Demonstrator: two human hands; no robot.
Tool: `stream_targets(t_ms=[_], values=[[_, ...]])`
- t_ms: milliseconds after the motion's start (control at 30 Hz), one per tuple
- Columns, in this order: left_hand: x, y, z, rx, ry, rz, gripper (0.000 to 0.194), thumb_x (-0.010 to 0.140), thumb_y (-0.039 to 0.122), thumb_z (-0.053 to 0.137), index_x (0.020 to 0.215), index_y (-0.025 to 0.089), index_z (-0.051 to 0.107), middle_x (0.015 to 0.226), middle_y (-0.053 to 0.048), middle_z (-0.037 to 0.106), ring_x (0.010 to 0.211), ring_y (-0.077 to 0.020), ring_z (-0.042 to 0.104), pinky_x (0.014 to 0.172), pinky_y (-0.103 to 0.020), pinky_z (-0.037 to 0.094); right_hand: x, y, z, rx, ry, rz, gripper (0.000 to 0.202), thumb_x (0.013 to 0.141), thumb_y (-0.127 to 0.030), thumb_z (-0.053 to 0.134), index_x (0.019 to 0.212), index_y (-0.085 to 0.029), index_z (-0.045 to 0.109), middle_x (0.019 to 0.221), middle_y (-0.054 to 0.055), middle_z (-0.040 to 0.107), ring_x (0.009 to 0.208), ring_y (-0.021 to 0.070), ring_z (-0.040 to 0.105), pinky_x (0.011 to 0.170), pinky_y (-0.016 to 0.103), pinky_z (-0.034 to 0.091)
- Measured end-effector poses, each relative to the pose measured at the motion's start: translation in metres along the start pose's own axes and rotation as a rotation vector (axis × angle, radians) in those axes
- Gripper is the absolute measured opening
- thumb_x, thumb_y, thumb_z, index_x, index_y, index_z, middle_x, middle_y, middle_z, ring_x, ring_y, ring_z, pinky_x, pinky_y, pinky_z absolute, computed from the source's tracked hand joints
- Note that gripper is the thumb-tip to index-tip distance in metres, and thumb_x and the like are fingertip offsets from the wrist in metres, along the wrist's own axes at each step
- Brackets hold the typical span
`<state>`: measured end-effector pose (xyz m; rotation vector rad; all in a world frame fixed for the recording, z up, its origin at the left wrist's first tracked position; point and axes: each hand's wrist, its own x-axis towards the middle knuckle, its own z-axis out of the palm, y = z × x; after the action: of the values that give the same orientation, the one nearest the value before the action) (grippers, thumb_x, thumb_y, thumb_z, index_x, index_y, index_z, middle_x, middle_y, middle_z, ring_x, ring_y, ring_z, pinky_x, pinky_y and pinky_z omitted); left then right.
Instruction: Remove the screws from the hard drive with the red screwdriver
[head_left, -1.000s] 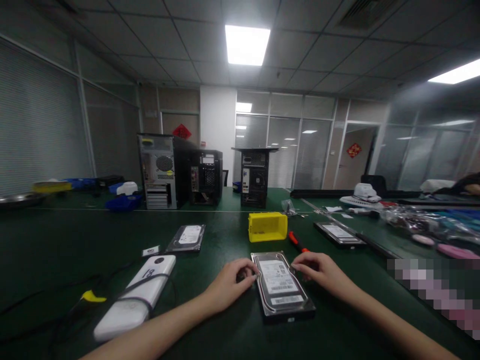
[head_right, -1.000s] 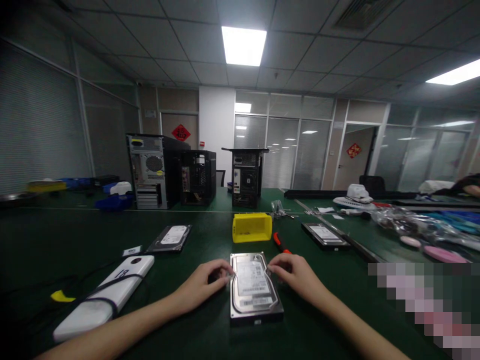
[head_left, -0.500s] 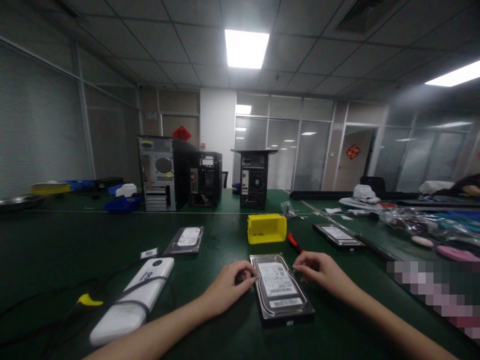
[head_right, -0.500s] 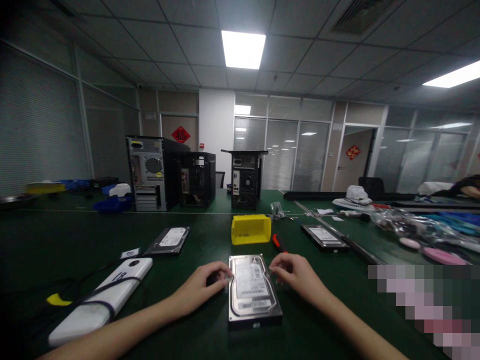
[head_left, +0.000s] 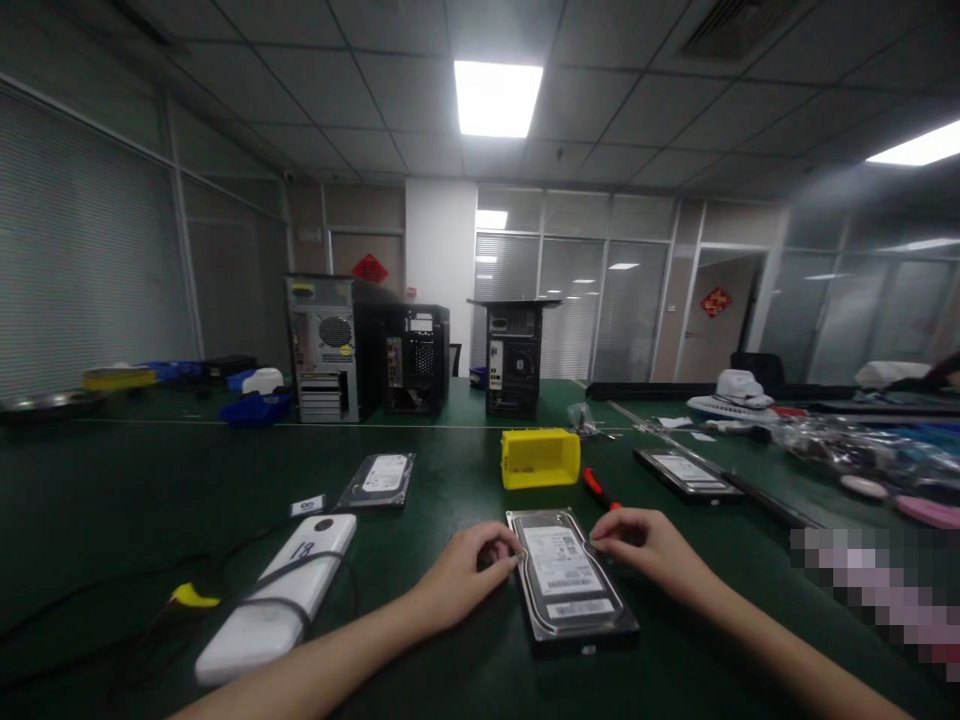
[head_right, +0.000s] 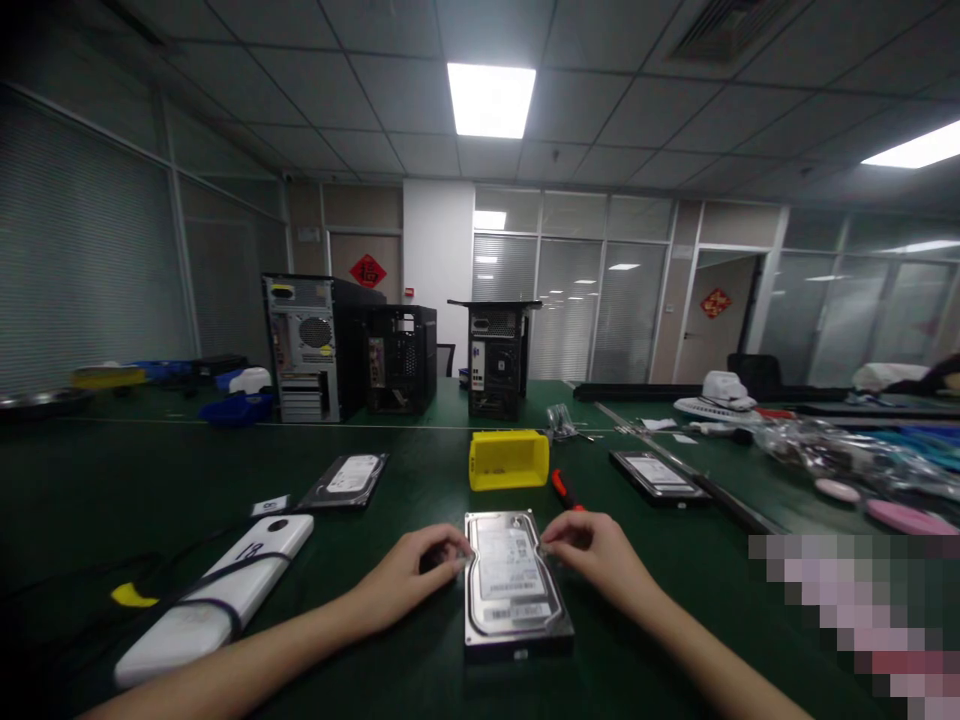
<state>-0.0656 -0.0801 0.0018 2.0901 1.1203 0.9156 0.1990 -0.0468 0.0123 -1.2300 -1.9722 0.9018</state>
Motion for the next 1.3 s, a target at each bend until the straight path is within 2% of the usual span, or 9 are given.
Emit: stream_targets(t_ms=[400, 667, 833, 1067, 1300], values=[[-0.0012, 0.0036, -0.0016, 0.003, -0.005, -0.012, 0.019, 0.081, 0.021, 0.052, 0.095, 0.014, 0.063, 0.081, -0.002, 0.060, 0.076, -0.0150, 0.053, 0.068, -0.022, 0.039, -0.0033, -0.0072, 0.0021, 0.048, -0.081, 0.019, 0.023, 0.077, -0.030, 0.059, 0.086, -0.010, 0.066, 0.092, 0.009, 0.067, 0.085, 0.0204, 0.063, 0.075, 0.032, 0.051], [-0.0020, 0.0091, -0.0025, 0.012, -0.009, -0.033, 0.019, 0.081, 0.022, 0.053, 0.095, 0.014, 0.063, 0.081, -0.002, 0.060, 0.077, -0.0156, 0.053, 0.068, -0.023, 0.040, -0.0052, -0.0095, 0.0007, 0.098, -0.104, 0.024, 0.018, 0.078, -0.029, 0.057, 0.087, -0.015, 0.065, 0.094, 0.006, 0.067, 0.089, 0.0196, 0.062, 0.078, 0.033, 0.051], [-0.0011, 0.0048, -0.0010, 0.007, 0.000, -0.015, 0.018, 0.081, 0.022, 0.053, 0.094, 0.014, 0.063, 0.080, -0.002, 0.060, 0.075, -0.0146, 0.053, 0.067, -0.022, 0.039, -0.0049, -0.0080, 0.0003, 0.081, -0.111, 0.018, 0.021, 0.079, -0.031, 0.057, 0.088, -0.014, 0.065, 0.092, 0.007, 0.066, 0.090, 0.0209, 0.062, 0.078, 0.033, 0.051], [-0.0003, 0.0017, -0.0004, -0.003, 0.001, 0.011, 0.019, 0.081, 0.021, 0.053, 0.095, 0.014, 0.063, 0.080, -0.002, 0.060, 0.075, -0.0148, 0.053, 0.069, -0.022, 0.040, -0.0039, -0.0037, -0.0027, 0.080, -0.154, -0.021, 0.029, 0.079, -0.036, 0.057, 0.096, -0.015, 0.065, 0.101, 0.009, 0.064, 0.093, 0.0198, 0.061, 0.079, 0.031, 0.050], [-0.0016, 0.0043, -0.0015, 0.005, -0.006, -0.009, 0.019, 0.081, 0.021, 0.052, 0.095, 0.014, 0.063, 0.081, -0.002, 0.060, 0.076, -0.0149, 0.053, 0.068, -0.022, 0.040, -0.0058, -0.0099, -0.0011, 0.088, -0.128, 0.027, 0.023, 0.079, -0.030, 0.056, 0.095, -0.014, 0.062, 0.093, 0.007, 0.064, 0.088, 0.0190, 0.061, 0.073, 0.030, 0.051]])
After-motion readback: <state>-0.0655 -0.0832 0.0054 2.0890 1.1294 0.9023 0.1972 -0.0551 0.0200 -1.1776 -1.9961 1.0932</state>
